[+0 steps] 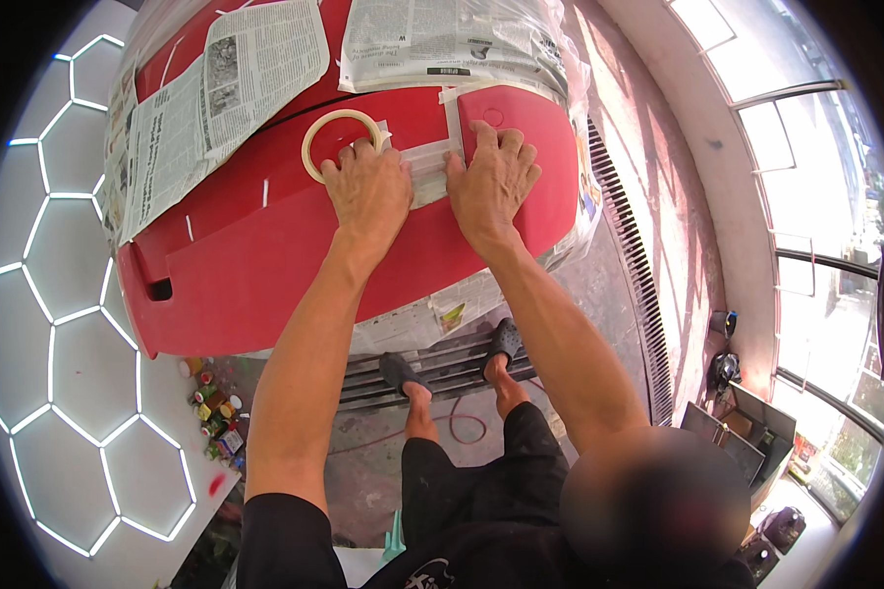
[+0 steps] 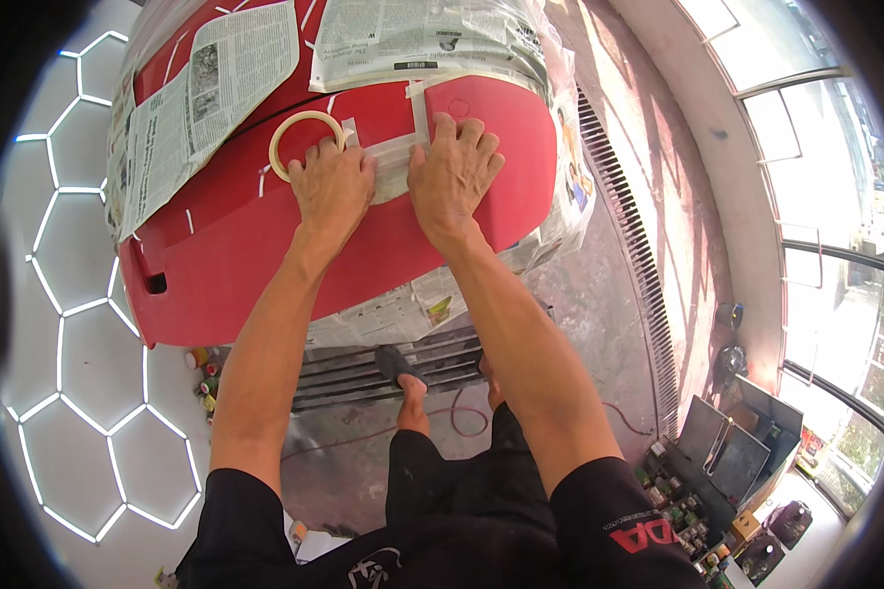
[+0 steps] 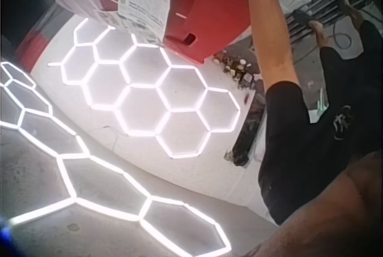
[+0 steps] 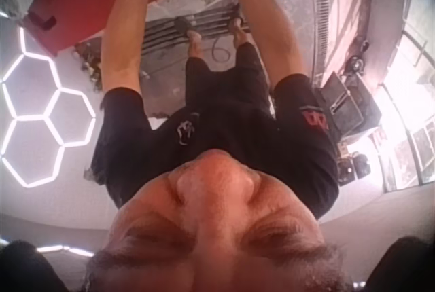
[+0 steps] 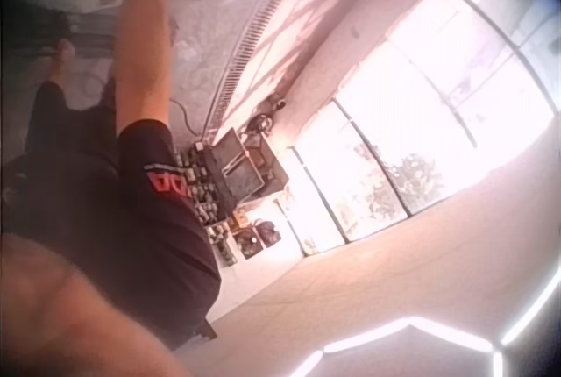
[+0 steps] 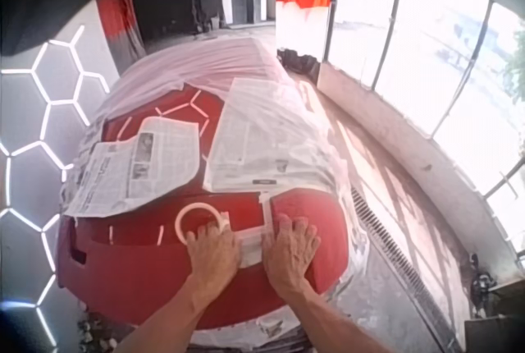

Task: The person applies masking tape to a red car part, carefully covering a rectangular cutout and surrounding areas. They smooth the tape to ensure adhesion and continue adding strips to mask off sections of the surface.

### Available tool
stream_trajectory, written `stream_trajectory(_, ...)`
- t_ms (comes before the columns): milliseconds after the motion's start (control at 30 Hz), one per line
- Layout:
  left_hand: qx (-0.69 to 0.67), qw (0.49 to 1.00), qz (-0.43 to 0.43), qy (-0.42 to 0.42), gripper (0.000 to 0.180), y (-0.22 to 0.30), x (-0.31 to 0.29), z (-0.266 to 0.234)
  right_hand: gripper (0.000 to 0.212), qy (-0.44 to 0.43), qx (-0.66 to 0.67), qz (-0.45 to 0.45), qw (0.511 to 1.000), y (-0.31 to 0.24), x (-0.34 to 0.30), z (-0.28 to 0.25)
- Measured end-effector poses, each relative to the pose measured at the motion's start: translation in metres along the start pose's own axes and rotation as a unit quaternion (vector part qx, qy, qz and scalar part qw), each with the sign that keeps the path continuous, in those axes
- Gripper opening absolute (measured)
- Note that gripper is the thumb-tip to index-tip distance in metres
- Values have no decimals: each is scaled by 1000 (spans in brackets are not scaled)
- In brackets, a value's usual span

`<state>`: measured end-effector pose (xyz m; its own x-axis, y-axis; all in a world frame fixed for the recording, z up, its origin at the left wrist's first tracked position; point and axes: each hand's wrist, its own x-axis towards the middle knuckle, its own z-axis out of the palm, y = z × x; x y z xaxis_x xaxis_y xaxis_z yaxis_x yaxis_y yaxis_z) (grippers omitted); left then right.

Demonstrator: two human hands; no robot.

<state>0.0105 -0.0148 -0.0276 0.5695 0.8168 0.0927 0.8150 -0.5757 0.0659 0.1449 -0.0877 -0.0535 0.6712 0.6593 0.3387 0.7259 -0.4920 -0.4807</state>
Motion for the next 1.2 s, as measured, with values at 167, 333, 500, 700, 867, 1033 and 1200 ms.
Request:
stream_trajectory(167, 20, 998, -55, -34, 38, -5, 6, -10, 34, -56, 4, -74, 996, 14, -6, -9)
stream_trajectory(333, -26, 992, -110, 59, 39, -19, -11, -21, 39, -76, -86, -209, 971, 15, -18, -10)
stream_trajectory(500, -150, 962, -168, 153, 35, -24, -115, -38, 43, -159, -21, -275, 948, 10, -25, -18)
stream_trajectory(700, -199, 947, -234, 92, 26, -15, -328, -35, 46, -179, -24, -287, 941, -22, -36, -14)
stream_trajectory(867, -176, 914, -359, -75, 29, 8, -505, -32, 33, -273, 177, -135, 936, -76, -24, -93)
stream_trajectory(1033, -231, 790, -544, -164, 39, 7, -648, -18, 30, -437, 592, -59, 675, -136, -70, -246)
stream_trajectory(1200, -293, 714, -605, -197, 44, -30, -721, -5, 28, -290, 834, -144, 447, -257, -105, -389)
